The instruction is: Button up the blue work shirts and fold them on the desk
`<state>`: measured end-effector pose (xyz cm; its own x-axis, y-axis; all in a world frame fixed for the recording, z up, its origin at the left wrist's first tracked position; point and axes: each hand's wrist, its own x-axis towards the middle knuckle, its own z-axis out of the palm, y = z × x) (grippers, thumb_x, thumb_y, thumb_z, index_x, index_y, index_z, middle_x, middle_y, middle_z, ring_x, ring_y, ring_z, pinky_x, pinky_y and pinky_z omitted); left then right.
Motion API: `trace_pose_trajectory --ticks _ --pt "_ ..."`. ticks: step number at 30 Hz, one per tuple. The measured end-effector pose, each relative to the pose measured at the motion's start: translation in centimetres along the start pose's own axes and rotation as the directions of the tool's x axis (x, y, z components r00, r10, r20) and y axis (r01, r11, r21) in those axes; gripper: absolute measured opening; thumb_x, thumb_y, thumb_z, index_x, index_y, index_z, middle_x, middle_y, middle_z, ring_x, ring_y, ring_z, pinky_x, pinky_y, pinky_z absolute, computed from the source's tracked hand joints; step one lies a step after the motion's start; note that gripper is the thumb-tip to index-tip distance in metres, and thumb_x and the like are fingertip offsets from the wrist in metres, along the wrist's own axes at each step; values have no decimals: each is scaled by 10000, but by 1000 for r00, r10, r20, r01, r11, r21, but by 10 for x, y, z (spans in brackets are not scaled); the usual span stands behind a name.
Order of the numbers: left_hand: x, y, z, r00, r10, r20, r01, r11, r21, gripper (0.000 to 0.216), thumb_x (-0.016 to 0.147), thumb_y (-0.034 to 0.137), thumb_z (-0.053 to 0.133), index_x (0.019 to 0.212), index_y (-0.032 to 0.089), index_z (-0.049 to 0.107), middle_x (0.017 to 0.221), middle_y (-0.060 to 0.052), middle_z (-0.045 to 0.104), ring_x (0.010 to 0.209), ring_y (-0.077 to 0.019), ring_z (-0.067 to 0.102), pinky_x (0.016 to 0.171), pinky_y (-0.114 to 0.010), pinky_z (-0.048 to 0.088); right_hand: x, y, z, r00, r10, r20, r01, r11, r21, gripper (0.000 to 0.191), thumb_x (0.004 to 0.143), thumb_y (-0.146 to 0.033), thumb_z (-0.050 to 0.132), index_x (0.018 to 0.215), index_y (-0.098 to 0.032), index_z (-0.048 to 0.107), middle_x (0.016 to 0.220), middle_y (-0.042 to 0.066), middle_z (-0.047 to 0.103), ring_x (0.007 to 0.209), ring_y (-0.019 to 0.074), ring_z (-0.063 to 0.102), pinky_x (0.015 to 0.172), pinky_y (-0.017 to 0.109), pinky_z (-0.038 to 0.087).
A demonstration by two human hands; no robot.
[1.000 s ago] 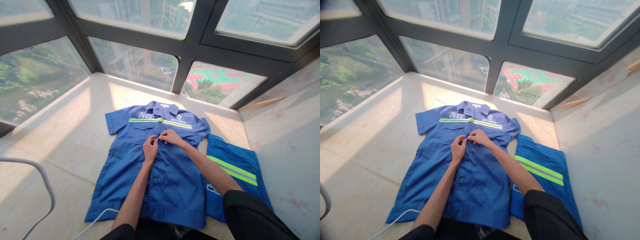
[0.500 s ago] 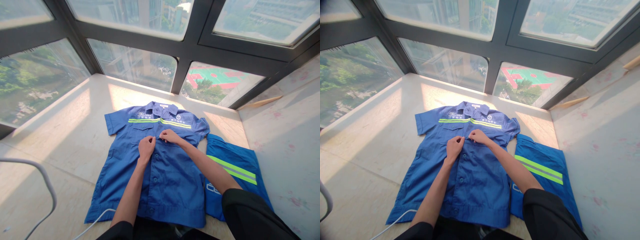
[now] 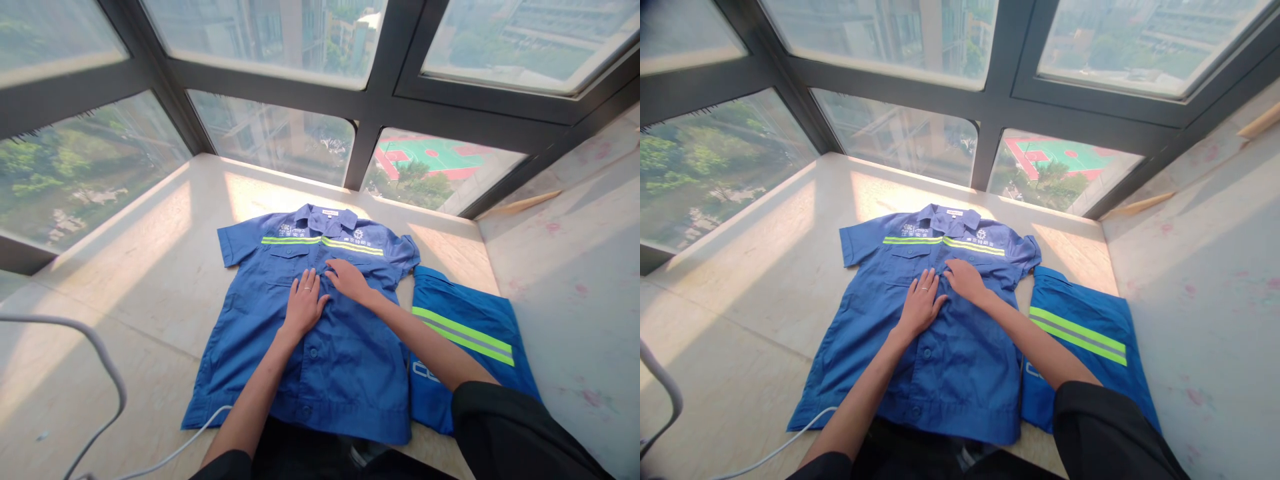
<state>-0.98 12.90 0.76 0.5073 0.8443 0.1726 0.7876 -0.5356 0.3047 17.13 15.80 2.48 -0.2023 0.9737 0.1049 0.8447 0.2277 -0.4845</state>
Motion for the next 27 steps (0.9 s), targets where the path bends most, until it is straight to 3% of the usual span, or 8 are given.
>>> trace_pose_trajectory --ticks 3,9,14,18,27 --pt "-9 2 5 997 2 74 -9 996 90 667 961 545 366 1495 144 374 1575 -128 321 1472 -297 251 1192 -497 198 -28 13 5 990 -139 17 140 979 -145 466 945 -334 540 1362 -124 531 1433 189 509 1344 296 451 1099 464 381" --pt "-12 -2 8 995 -13 101 -3 987 162 861 904 690 324 1536 107 274 1601 -158 234 1487 -300 208 1210 -472 153 -59 44 12 989 -138 59 150 940 -307 659 981 -512 415 1510 -124 349 1588 176 271 1480 302 221 1191 502 217" --pt "-22 -12 2 992 -73 102 55 983 176 853 908 693 290 1542 124 261 1605 -134 236 1492 -293 189 1214 -487 107 -58 56 10 990 -133 42 140 940 -312 697 985 -548 362 1547 -146 268 1598 158 249 1486 295 203 1195 499 207" --pt "-31 -14 -1 987 -119 108 99 978 181 813 924 675 266 1541 146 273 1609 -122 221 1495 -300 173 1203 -538 87 -56 57 10 989 -134 57 146 933 -329 692 991 -554 336 1534 -128 299 1594 165 259 1482 302 217 1193 493 214" --pt "-42 -12 -10 978 -169 125 144 972 185 670 968 574 268 1524 204 332 1589 -110 288 1479 -287 235 1185 -535 161 -66 44 15 983 -149 104 177 915 -362 668 999 -532 331 1523 -118 323 1596 160 250 1485 297 206 1196 487 211"
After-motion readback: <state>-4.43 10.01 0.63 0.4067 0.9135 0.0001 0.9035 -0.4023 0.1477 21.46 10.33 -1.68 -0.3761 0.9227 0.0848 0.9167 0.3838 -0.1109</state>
